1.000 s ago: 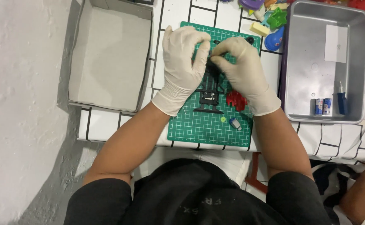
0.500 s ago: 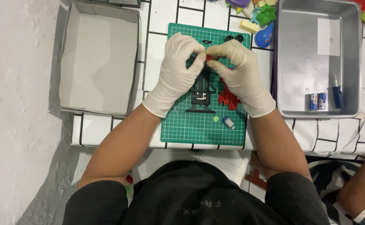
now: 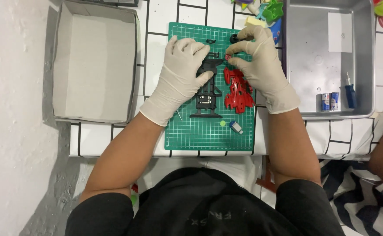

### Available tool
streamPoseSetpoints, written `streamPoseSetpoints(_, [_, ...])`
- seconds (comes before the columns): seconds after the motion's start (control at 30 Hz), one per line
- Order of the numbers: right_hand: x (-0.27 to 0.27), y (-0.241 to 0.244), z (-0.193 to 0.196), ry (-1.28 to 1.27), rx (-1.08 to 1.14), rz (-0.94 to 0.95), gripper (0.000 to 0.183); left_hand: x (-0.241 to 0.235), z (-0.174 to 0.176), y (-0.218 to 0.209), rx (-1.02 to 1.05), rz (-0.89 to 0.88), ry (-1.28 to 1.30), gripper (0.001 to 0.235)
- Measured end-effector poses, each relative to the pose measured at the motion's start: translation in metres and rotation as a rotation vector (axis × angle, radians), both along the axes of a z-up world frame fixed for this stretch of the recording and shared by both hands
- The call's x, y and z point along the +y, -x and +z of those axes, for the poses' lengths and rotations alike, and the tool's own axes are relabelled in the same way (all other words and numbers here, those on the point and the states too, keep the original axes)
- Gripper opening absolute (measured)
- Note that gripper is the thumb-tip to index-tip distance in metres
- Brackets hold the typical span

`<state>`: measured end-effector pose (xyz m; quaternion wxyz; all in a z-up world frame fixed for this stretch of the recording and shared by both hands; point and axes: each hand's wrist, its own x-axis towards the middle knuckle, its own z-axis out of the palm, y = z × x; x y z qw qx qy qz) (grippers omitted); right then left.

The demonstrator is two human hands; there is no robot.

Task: Assembling a mini 4WD toy car by installing internal components like gears and the motor into the chassis frame.

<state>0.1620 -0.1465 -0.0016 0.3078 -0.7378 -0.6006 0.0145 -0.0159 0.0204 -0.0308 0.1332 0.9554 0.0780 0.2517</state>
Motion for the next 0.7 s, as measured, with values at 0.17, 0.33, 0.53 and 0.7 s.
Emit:
streamPoseSetpoints(0.17, [0.004,-0.004,-0.011,0.014,0.014,0.014,0.013,0.003,-0.018,-0.002,0.033,0.027,-0.069,0.050])
streamPoseSetpoints(0.33, [0.006,-0.003,-0.013,0.015,0.032,0.027,0.012,0.003,-0.024,-0.003,0.054,0.036,-0.091,0.040])
streamPoseSetpoints(0.53, [0.007,-0.001,-0.011,0.041,0.046,0.039,0.012,0.003,-0.024,-0.002,0.054,0.026,-0.059,0.039])
streamPoseSetpoints(0.7, [0.008,-0.002,-0.012,0.004,0.028,0.083,0.014,0.004,-0.026,-0.003,0.036,0.019,-0.071,0.037])
